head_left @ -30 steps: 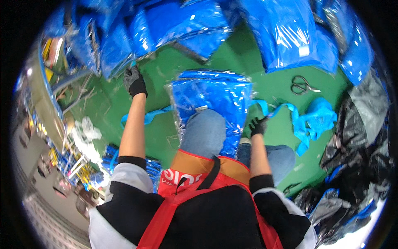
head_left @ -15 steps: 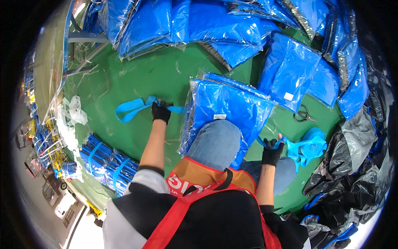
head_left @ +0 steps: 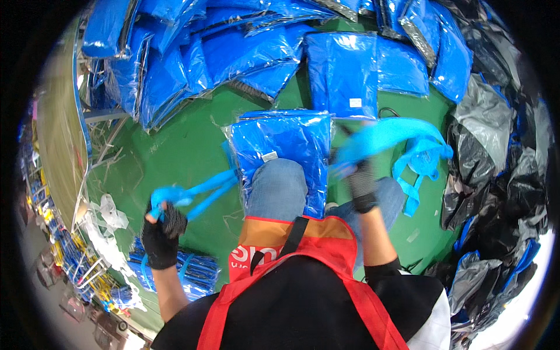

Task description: The person gathers blue plastic-wrapped packages from a pile on the floor, stacks them into a neat bundle, and secures the bundle with a blue strap. They then move the completed bundle aside and repeat the process with another set of packages.

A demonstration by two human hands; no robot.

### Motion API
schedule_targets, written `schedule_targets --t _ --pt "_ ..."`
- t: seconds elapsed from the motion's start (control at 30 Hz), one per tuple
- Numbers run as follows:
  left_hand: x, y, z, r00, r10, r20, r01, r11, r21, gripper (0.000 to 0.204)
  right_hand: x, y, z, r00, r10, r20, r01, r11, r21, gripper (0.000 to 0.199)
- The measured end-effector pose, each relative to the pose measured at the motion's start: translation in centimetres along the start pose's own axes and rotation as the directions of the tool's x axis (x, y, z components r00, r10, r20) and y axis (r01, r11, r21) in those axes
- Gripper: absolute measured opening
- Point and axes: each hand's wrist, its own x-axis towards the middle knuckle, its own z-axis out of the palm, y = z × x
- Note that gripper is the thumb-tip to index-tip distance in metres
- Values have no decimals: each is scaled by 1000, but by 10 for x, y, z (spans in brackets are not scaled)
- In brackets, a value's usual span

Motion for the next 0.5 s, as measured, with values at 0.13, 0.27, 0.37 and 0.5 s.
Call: schedule_targets --t 0.13,0.27,0.37,0.5 --pt "7 -39 106 836 -24 548 -436 576 692 50 -31 4 77 876 -317 363 393 906 -157 71" --pt "15 -73 148 568 43 822 -678 590 438 35 -44 20 81 986 59 157 -135 839 528 63" --pt "50 -94 152 729 330 599 -626 674 391 27 -42 17 73 985 141 100 -163 566 808 49" --pt "80 -124 154 752 -274 599 -340 618 709 24 -50 21 76 949 151 278 -266 -92 959 47"
